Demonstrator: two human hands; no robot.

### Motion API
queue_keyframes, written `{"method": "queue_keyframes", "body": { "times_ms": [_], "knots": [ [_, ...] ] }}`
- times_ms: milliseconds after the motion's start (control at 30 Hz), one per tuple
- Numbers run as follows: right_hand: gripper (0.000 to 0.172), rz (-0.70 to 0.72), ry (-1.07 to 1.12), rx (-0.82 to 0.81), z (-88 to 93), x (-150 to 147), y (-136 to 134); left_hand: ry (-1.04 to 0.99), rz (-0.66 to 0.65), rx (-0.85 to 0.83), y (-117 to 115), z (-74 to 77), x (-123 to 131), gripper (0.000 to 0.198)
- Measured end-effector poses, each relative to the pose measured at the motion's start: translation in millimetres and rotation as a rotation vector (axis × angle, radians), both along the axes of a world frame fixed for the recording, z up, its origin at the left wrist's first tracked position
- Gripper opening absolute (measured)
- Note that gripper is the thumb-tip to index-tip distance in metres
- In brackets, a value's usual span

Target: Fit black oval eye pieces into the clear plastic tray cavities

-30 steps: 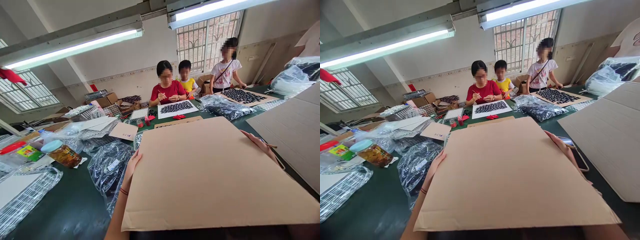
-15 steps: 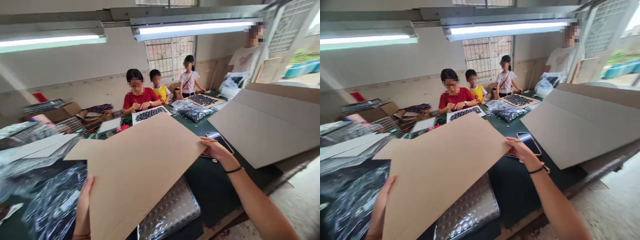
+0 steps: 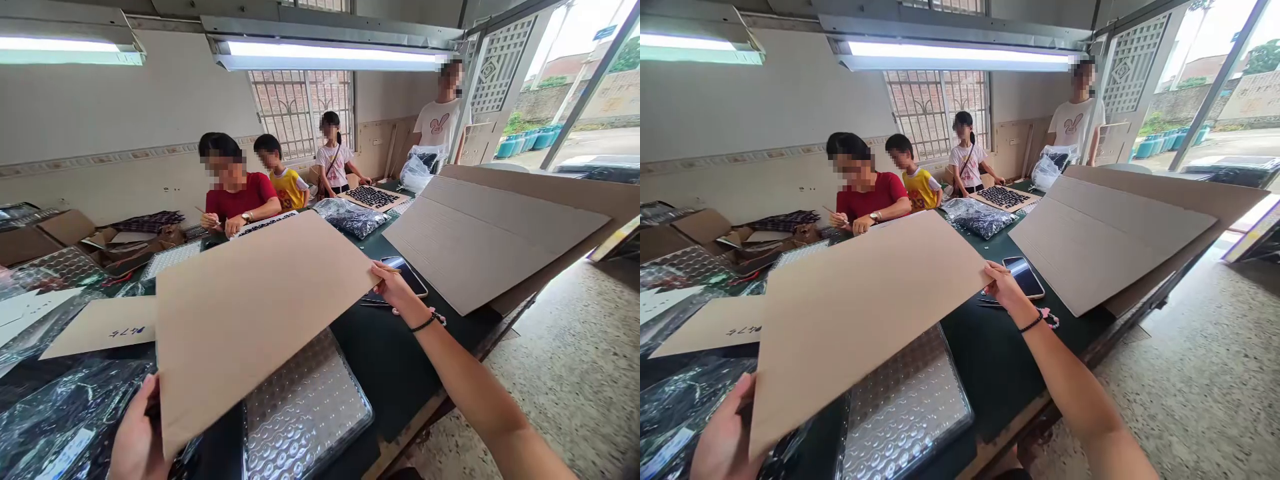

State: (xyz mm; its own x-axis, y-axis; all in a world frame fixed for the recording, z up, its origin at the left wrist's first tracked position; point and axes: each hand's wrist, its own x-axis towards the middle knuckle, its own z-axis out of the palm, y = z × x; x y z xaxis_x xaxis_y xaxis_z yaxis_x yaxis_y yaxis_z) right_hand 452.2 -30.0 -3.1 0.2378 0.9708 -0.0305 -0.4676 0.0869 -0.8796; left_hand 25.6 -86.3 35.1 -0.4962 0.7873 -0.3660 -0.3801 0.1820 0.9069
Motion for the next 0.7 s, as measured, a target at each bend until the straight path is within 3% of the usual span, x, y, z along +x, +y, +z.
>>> {"method": "queue_keyframes", "body": {
  "times_ms": [100,200,267,367,400,567,700],
  "knots": [
    [0.026,-0.084,-0.026,0.005,-2.7,1,3,0.016,0.038,0.094,10,-10.1,0,0.016],
    [0.026,-0.166,-0.066,-0.019,-4.4,4,9,0.152,-0.032,0.11,16,-12.6,5,0.032],
    [0.026,-0.232,-0.09,-0.037,-4.1,10,15,0.276,-0.128,0.097,20,-9.0,13,0.035],
    [0.024,-0.347,-0.134,-0.072,-2.6,25,34,0.565,-0.373,0.205,37,-5.4,31,0.04],
    [0.024,-0.37,-0.156,-0.089,-2.5,30,43,0.609,-0.377,0.205,45,-6.9,36,0.04],
    [0.028,-0.423,-0.33,-0.121,-14.8,43,72,0.795,-0.321,0.18,82,-36.6,47,0.032],
    [0.029,-0.436,-0.53,-0.111,-37.6,35,83,0.978,-0.283,0.131,89,-61.1,41,0.023]
  ]
}}
